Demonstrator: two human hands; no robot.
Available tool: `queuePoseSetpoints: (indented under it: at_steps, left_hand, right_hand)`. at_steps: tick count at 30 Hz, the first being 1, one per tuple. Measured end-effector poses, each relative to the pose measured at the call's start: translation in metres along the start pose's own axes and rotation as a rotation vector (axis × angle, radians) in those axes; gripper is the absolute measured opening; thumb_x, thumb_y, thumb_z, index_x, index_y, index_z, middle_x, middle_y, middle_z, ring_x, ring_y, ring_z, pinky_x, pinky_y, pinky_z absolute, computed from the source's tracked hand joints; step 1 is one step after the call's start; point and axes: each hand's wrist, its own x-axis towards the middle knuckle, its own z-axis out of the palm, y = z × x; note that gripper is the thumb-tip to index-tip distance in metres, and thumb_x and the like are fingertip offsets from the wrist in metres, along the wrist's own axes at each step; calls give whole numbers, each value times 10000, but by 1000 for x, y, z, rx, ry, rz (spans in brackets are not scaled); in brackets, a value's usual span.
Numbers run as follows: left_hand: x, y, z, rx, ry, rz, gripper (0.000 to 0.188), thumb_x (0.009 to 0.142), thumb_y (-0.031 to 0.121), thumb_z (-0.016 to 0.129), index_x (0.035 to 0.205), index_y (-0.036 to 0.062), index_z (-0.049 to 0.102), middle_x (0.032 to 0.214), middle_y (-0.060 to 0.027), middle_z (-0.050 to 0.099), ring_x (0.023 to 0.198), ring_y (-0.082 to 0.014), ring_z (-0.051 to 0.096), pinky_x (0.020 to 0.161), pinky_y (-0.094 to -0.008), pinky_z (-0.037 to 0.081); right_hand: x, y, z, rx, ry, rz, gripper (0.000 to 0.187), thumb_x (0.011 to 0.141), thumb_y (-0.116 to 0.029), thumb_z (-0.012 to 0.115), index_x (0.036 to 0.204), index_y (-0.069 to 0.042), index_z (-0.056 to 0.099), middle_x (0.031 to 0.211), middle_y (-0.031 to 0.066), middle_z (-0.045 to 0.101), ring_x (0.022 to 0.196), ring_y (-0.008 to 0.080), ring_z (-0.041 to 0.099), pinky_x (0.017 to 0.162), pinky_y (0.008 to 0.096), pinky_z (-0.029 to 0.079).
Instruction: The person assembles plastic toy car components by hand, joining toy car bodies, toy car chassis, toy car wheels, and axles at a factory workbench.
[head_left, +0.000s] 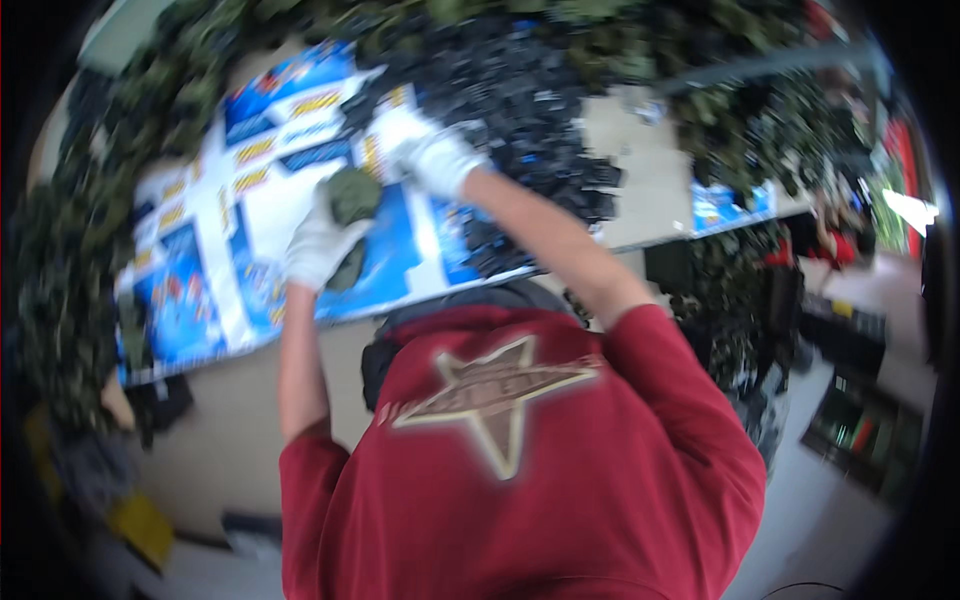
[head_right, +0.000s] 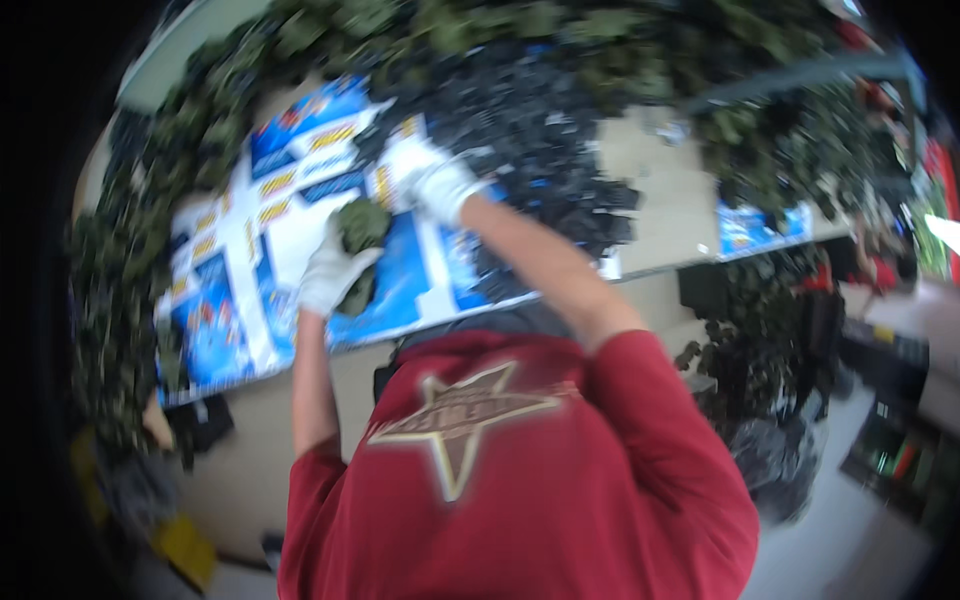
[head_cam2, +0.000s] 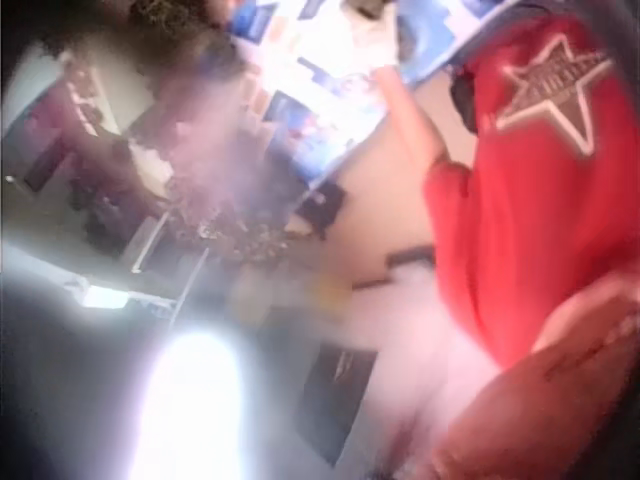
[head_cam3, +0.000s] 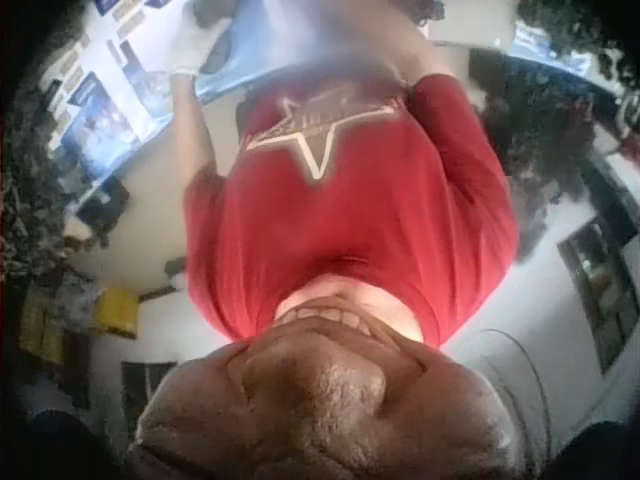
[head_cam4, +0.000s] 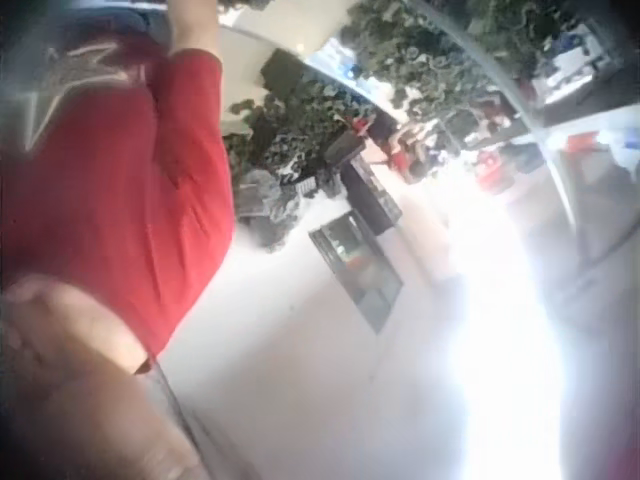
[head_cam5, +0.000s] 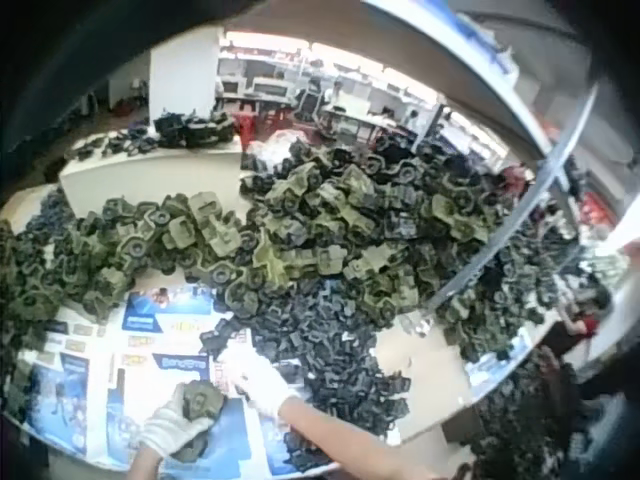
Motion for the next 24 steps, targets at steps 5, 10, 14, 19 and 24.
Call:
queuePoseSetpoints:
  at_steps: [5, 10, 14, 19, 24]
  left_hand:
    - [1, -15, 14, -691, -84, 114, 645, 897, 276, 671, 1422, 45, 375, 1240, -93, 607, 1106, -215, 604, 929, -335, 503]
    - [-36, 3, 20, -1213, -243, -38, 562, 949, 204, 627, 1441, 89, 382, 1211, -54, 581, 1047, -156, 595, 885, -293, 515]
    - [-70, 91, 24, -1092, -313, 174, 661, 922, 122, 636, 1487, 61, 301, 1312, -81, 515, 1133, -175, 553, 965, -308, 465]
    - [-76, 169, 23, -1047, -550, 285, 768, 848, 110, 713, 1489, 44, 295, 1334, -118, 519, 1153, -191, 559, 957, -323, 473]
    - [-66, 165, 43, -825, -474, 376, 877, 759, 263, 824, 1467, 44, 355, 1124, -106, 659, 975, -168, 639, 865, -300, 513]
  right_hand:
    - [-21, 12, 25, 97, 181, 19, 289, 831, -174, 618, 1085, -37, 645, 1002, 220, 647, 911, 361, 641, 830, 402, 510]
    - [-80, 3, -51, 654, 112, 483, 654, 862, -371, 702, 1399, -59, 496, 1160, 208, 646, 1051, 326, 635, 935, 341, 479]
    - [-114, -1, -84, 871, 190, 414, 583, 909, -364, 648, 1377, -45, 514, 1219, 194, 633, 1069, 307, 634, 944, 340, 480]
    - [-182, 22, -115, 739, 309, 338, 603, 944, -353, 589, 1420, -8, 451, 1286, 100, 634, 1122, 180, 629, 960, 303, 493]
    - [-199, 30, -98, 1510, 237, 355, 789, 905, -477, 644, 1444, 43, 397, 1436, 117, 478, 1313, 188, 443, 1099, 329, 336]
